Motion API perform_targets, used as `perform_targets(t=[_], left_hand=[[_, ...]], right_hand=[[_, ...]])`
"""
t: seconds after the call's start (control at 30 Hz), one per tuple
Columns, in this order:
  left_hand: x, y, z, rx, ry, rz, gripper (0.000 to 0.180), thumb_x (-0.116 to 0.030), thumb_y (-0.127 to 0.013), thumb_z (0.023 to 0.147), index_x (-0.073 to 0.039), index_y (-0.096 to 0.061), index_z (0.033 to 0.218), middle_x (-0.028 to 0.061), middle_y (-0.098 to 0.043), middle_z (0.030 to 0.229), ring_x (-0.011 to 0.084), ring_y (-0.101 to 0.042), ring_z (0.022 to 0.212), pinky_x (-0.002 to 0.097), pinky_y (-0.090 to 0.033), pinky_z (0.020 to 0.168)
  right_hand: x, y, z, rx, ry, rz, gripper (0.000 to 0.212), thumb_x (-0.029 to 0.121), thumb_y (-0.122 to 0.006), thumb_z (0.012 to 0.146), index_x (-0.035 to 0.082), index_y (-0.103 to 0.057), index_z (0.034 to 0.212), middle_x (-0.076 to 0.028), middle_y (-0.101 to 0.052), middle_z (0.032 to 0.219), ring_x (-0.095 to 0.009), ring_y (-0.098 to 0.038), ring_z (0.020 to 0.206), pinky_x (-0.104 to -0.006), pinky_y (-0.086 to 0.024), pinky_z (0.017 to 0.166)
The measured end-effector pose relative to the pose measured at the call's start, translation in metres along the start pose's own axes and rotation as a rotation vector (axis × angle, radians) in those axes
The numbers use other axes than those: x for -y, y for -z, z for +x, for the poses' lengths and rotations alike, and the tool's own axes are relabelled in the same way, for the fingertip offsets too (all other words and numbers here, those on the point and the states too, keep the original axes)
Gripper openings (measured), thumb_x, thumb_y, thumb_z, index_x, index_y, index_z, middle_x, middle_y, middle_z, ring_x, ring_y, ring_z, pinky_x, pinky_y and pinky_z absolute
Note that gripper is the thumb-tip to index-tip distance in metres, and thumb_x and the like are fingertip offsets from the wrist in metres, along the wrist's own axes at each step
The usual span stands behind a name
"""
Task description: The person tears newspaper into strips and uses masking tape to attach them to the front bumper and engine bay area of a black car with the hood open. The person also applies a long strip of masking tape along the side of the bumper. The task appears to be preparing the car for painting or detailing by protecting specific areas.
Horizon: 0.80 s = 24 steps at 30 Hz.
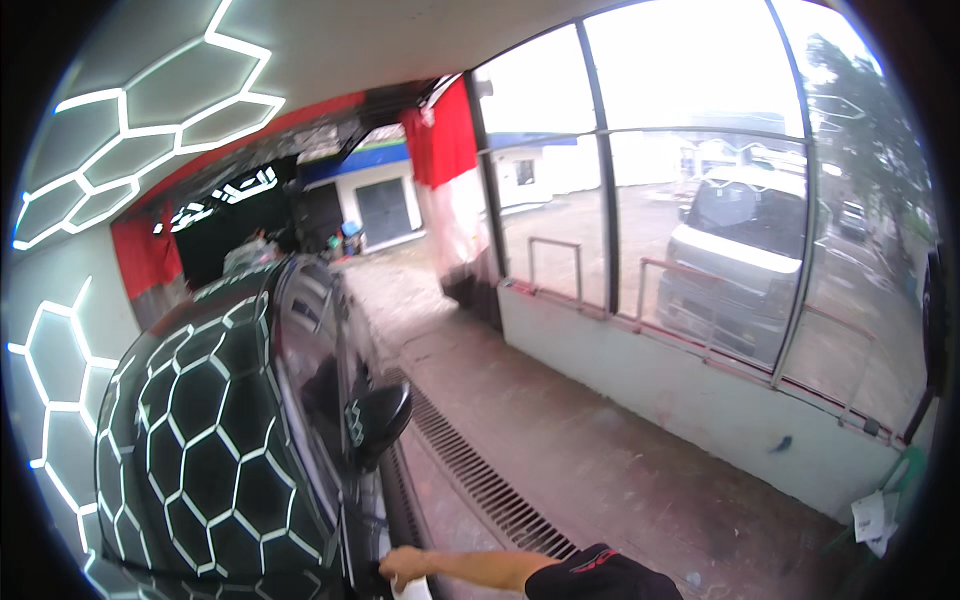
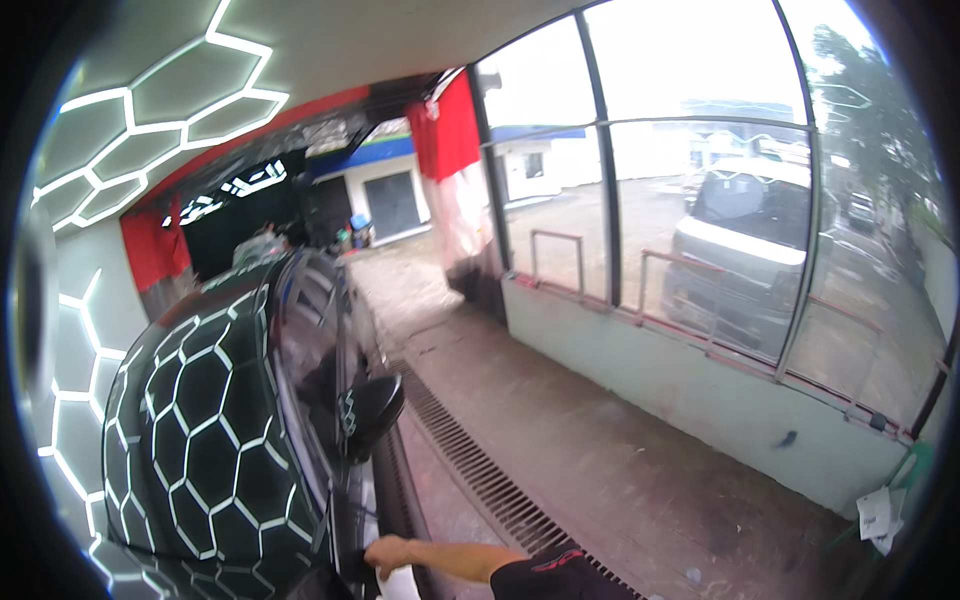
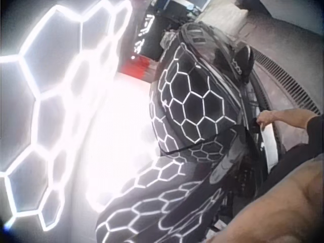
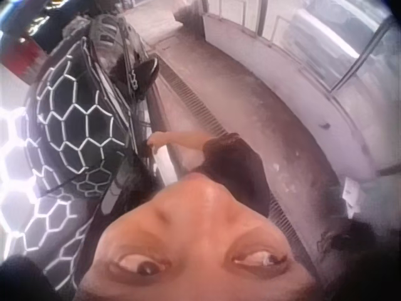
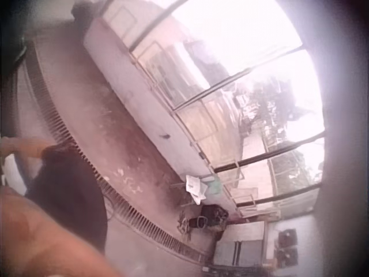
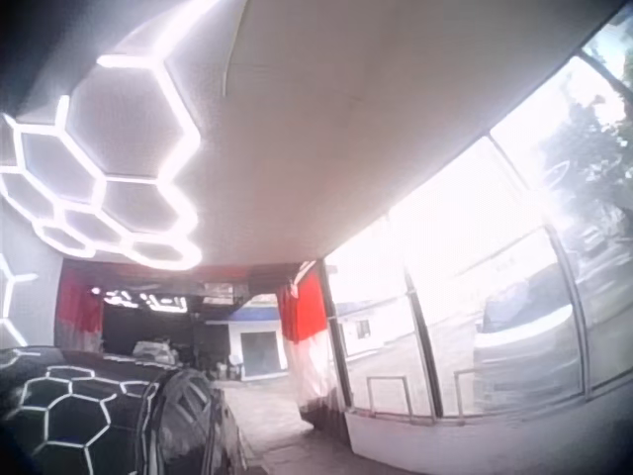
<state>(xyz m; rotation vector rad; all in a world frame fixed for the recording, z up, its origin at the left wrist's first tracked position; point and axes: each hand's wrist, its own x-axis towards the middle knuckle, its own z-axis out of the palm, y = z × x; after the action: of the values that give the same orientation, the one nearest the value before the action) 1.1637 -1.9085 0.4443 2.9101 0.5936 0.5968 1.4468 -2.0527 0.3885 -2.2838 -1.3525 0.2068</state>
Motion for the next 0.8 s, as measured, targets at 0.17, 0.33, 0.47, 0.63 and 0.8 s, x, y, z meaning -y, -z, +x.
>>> perform_targets(t=[0.17, 0.33, 0.47, 0.63, 0.8], left_hand=[[0.086, -0.025, -0.089, 0.035, 0.258, 0.05, 0.051, -0.022, -0.068, 0.108, -0.012, -0.051, 0.155, 0.0195, -0.072, 0.115, 0.0358, -0.068, 0.103, 0.045, -0.055, 0.092], [0.118, -0.01, -0.173, -0.272, 0.227, -0.152, 0.058, -0.021, -0.066, 0.109, -0.012, -0.045, 0.163, 0.0181, -0.072, 0.114, 0.0332, -0.069, 0.101, 0.0425, -0.055, 0.092], [0.111, 0.022, -0.206, -0.145, 0.335, -0.467, 0.064, -0.02, -0.065, 0.11, -0.012, -0.041, 0.169, 0.0172, -0.072, 0.114, 0.0315, -0.069, 0.1, 0.0409, -0.055, 0.092], [0.055, 0.057, -0.107, 0.209, 0.514, -1.25, 0.081, -0.005, -0.056, 0.11, -0.007, -0.011, 0.176, 0.0087, -0.07, 0.114, 0.0124, -0.061, 0.09, 0.0269, -0.05, 0.09], [0.027, 0.034, -0.048, 0.275, 0.306, -1.461, 0.082, 0.004, -0.054, 0.106, -0.006, -0.011, 0.175, 0.0099, -0.073, 0.118, 0.0143, -0.066, 0.1, 0.0304, -0.053, 0.094]], right_hand=[[-0.014, 0.02, 0.023, 0.025, -0.054, -0.058, 0.042, 0.047, -0.086, 0.078, 0.015, -0.084, 0.105, -0.014, -0.08, 0.105, -0.038, -0.075, 0.102, -0.0545, -0.058, 0.089], [-0.058, 0.045, 0.006, -0.045, -0.102, 0.047, 0.045, 0.048, -0.093, 0.078, 0.009, -0.08, 0.095, -0.013, -0.076, 0.098, -0.035, -0.074, 0.098, -0.0487, -0.058, 0.085], [-0.021, 0.034, 0.019, -0.112, -0.228, 0.331, 0.031, 0.034, -0.088, 0.085, 0.005, -0.081, 0.096, -0.016, -0.078, 0.093, -0.033, -0.076, 0.089, -0.045, -0.058, 0.08], [0.052, 0.018, 0.001, -0.433, -0.273, 0.616, 0.023, 0.021, -0.08, 0.103, -0.002, -0.078, 0.104, -0.007, -0.074, 0.084, -0.014, -0.067, 0.077, -0.0324, -0.054, 0.072], [0.089, -0.009, -0.049, -0.332, -0.314, 0.869, 0.021, 0.018, -0.079, 0.106, -0.003, -0.077, 0.11, 0.0, -0.073, 0.085, -0.006, -0.062, 0.078, -0.0262, -0.052, 0.071]])
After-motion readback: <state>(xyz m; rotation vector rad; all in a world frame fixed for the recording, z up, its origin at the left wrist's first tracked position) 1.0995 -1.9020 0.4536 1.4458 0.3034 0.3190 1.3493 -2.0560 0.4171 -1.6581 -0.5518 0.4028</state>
